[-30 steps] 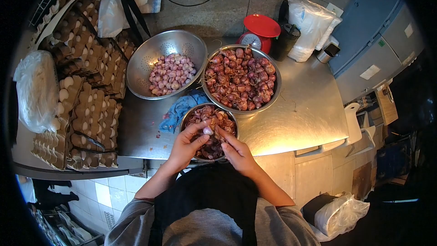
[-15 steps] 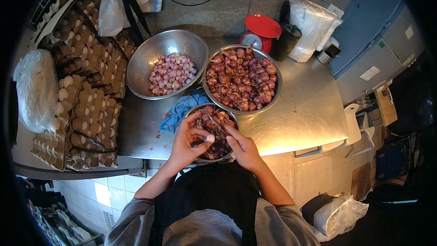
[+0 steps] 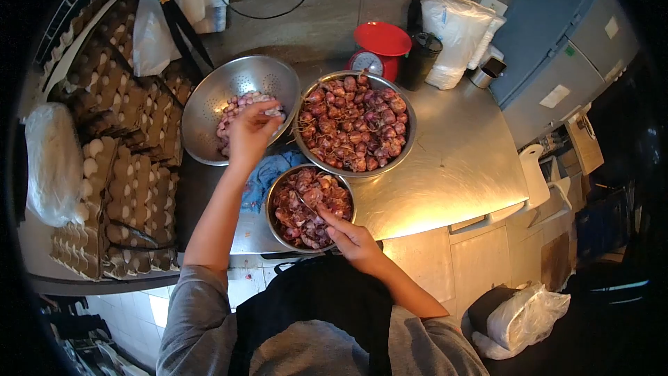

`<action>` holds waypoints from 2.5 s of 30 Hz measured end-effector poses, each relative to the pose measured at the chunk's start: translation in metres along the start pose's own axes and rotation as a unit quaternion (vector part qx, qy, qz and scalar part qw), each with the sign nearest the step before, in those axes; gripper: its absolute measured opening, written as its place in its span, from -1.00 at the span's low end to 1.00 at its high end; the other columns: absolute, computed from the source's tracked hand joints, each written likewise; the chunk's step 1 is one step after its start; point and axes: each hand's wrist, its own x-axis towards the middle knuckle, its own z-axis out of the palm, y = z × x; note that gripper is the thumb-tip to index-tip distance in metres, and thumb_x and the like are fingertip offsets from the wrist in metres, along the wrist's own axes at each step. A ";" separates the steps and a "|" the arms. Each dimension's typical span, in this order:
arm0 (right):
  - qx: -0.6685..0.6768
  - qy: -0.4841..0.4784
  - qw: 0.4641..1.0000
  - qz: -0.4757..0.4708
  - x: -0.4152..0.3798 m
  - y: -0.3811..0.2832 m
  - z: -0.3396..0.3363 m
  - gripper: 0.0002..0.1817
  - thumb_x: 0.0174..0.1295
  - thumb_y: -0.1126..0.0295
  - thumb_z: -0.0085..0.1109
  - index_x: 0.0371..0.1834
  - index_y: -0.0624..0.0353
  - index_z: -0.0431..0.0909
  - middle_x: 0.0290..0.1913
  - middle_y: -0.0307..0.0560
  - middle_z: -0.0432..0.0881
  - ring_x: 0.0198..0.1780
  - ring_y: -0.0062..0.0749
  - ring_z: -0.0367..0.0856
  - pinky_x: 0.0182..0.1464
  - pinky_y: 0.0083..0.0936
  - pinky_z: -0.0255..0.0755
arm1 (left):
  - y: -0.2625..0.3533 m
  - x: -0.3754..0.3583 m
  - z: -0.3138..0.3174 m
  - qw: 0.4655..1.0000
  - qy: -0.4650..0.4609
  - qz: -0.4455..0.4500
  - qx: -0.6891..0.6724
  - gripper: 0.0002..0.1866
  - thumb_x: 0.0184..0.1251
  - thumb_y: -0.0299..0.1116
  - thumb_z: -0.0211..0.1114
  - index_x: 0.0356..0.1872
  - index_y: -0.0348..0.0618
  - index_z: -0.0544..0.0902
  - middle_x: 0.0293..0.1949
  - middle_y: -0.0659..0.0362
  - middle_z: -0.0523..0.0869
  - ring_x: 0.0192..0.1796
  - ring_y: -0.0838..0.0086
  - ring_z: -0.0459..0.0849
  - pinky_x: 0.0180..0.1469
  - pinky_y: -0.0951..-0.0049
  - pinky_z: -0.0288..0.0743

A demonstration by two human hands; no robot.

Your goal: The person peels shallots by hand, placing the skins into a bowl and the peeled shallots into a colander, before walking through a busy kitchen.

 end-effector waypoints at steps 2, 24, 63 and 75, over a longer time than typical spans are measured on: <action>0.043 0.003 0.998 0.035 -0.005 0.004 -0.003 -0.58 0.32 0.35 -0.15 0.24 0.18 0.22 -0.06 -0.14 0.47 -0.06 -0.56 0.41 0.01 -0.69 0.23 | -0.003 0.007 0.026 0.996 -0.068 0.030 0.040 -0.82 0.01 -0.52 0.28 -0.30 -0.19 0.64 -0.31 0.06 0.64 -0.35 0.43 0.65 -0.31 0.53 0.49; 0.171 0.064 0.983 -0.016 -0.014 0.021 -0.018 -0.56 0.34 0.35 -0.22 0.24 0.30 0.15 -0.72 -0.33 0.21 -0.69 -0.70 0.15 -0.59 -0.76 0.09 | 0.015 -0.027 0.051 0.939 -0.251 -0.186 -0.144 -0.70 0.18 -0.59 0.02 -0.04 -0.11 0.41 -0.22 0.20 0.54 -0.19 0.50 0.55 -0.18 0.52 0.45; 0.310 -0.021 0.951 -0.009 0.012 -0.004 0.015 -0.90 0.33 0.35 -0.16 -0.17 0.06 0.19 -0.66 -0.36 0.19 -0.68 -0.74 0.11 -0.67 -0.77 0.00 | 0.053 -0.171 0.022 0.902 -0.019 -0.255 -0.349 -0.63 0.21 -0.56 0.15 0.07 -0.26 0.40 -0.06 0.17 0.53 -0.01 0.57 0.47 0.03 0.56 0.38; 0.253 0.050 0.966 -0.010 0.020 0.002 0.006 -0.87 0.33 0.31 -0.18 -0.10 -0.03 0.21 -0.72 -0.33 0.13 -0.74 -0.71 0.05 -0.74 -0.77 -0.07 | 0.060 -0.162 0.011 0.867 -0.077 -0.291 -0.396 -0.62 0.23 -0.49 0.13 0.09 -0.17 0.35 -0.14 0.20 0.52 -0.13 0.55 0.49 -0.04 0.51 0.39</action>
